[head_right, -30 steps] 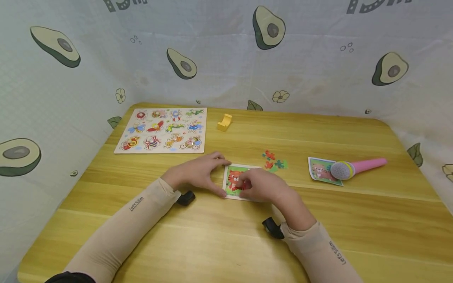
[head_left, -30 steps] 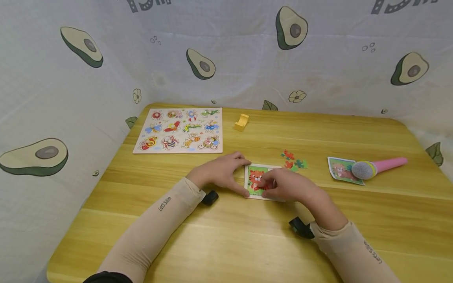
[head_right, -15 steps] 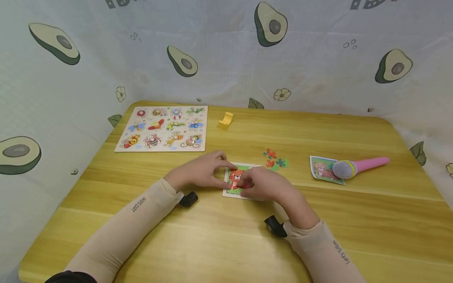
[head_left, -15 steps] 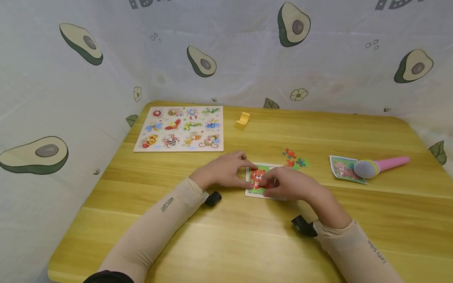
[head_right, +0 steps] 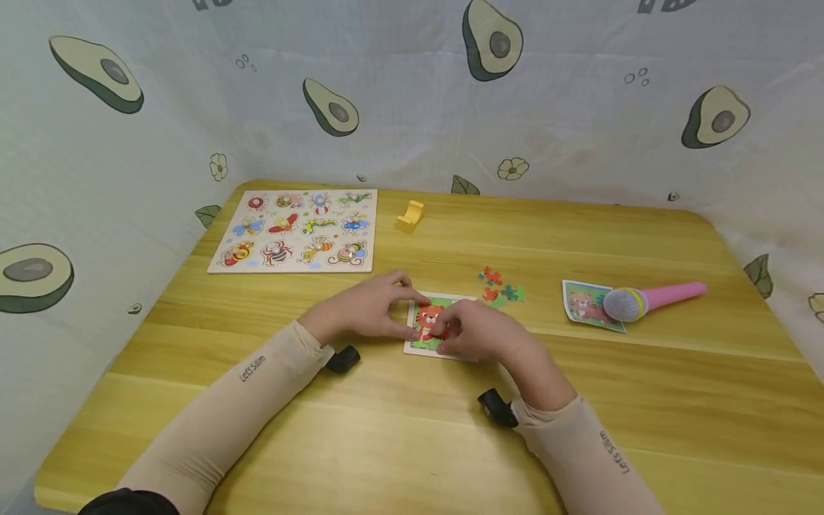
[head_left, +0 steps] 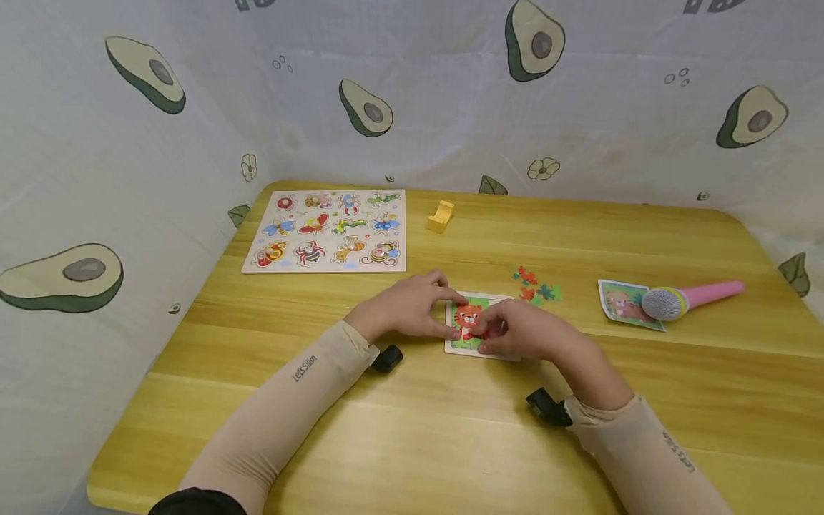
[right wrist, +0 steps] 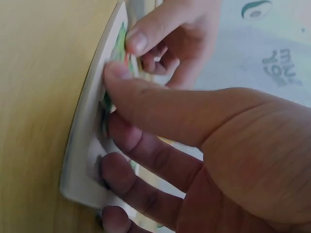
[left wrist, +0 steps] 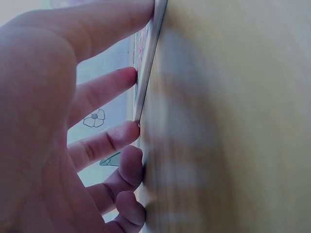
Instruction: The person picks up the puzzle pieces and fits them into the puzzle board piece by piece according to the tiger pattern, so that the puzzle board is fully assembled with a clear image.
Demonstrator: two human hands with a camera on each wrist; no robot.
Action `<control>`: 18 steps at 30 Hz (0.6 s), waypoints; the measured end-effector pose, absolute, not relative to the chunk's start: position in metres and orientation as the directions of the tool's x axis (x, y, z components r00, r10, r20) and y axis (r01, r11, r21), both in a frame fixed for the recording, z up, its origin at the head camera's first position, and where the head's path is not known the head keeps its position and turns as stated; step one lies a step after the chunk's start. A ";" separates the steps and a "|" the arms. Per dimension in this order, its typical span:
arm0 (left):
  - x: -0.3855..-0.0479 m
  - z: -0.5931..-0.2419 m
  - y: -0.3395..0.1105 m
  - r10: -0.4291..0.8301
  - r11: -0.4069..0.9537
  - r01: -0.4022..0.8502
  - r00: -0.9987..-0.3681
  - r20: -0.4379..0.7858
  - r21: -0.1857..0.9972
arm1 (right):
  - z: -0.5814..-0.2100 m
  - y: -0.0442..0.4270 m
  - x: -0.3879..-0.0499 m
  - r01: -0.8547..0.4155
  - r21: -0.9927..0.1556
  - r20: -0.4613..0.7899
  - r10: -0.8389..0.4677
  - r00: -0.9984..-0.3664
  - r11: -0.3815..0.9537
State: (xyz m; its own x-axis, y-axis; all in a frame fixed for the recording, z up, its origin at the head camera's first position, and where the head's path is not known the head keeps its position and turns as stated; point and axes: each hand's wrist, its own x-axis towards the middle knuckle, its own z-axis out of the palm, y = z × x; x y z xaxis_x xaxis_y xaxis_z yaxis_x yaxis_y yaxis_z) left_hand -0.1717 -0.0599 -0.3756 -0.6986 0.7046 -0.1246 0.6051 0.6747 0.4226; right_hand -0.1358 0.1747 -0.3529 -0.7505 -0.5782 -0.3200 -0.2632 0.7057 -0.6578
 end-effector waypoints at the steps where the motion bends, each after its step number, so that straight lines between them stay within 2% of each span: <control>1: -0.172 -0.376 -0.060 0.704 0.675 0.604 -0.699 -0.125 0.423 | -0.353 0.175 -0.136 -0.259 -0.661 -0.324 -0.579 -0.748 0.704; 11: -0.172 -0.377 -0.059 0.703 0.673 0.600 -0.700 -0.123 0.432 | -0.356 0.180 -0.138 -0.258 -0.674 -0.318 -0.586 -0.745 0.693; 18: -0.173 -0.382 -0.060 0.703 0.673 0.604 -0.702 -0.114 0.427 | -0.356 0.190 -0.144 -0.331 -0.694 -0.278 -0.662 -0.696 0.640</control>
